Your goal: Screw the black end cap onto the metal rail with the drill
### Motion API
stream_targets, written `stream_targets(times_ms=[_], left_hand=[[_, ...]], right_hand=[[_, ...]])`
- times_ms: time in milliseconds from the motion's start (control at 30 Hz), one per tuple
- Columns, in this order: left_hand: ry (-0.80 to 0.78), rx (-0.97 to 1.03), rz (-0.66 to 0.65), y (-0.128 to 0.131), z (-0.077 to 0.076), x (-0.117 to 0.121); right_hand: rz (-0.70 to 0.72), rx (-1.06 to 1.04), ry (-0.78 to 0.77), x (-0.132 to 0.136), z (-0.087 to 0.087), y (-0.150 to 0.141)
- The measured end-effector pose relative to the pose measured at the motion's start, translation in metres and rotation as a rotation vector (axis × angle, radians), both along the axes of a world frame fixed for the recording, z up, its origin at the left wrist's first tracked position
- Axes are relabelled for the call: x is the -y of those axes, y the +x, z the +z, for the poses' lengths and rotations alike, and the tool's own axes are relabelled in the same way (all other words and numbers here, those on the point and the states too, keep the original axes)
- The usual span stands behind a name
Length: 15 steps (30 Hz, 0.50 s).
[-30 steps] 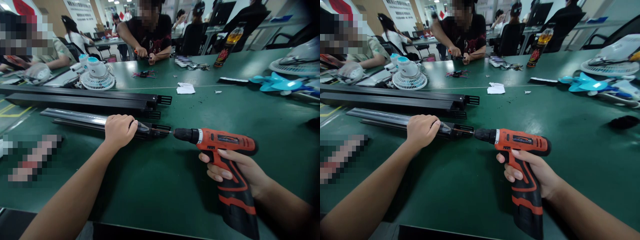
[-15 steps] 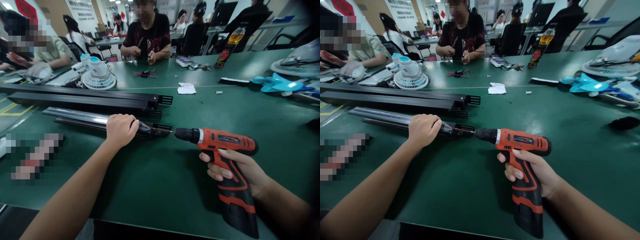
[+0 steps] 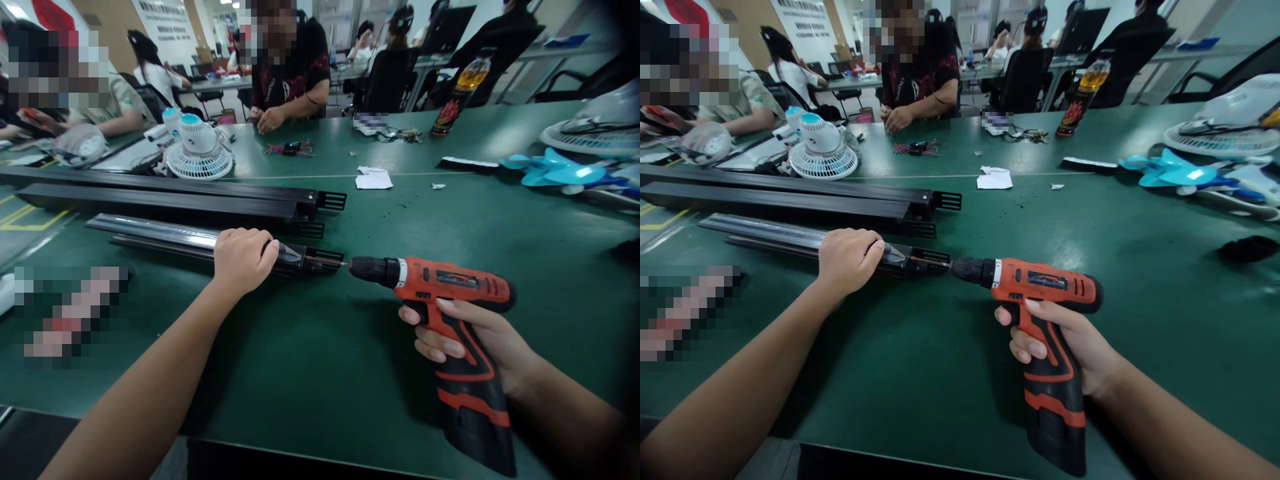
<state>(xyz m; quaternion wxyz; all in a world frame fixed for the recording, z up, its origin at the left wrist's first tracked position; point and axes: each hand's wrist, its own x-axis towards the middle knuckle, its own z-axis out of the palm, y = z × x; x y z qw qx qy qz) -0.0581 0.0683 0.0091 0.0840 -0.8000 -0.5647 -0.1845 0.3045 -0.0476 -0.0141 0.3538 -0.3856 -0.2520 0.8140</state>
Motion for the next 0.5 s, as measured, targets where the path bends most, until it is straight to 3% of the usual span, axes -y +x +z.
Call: stream_targets(times_ms=[500], left_hand=[[-0.003, -0.006, -0.005, -0.0007, -0.0001, -0.0004]], right_hand=[[0.01, -0.007, -0.026, 0.0007, -0.0005, 0.0008]])
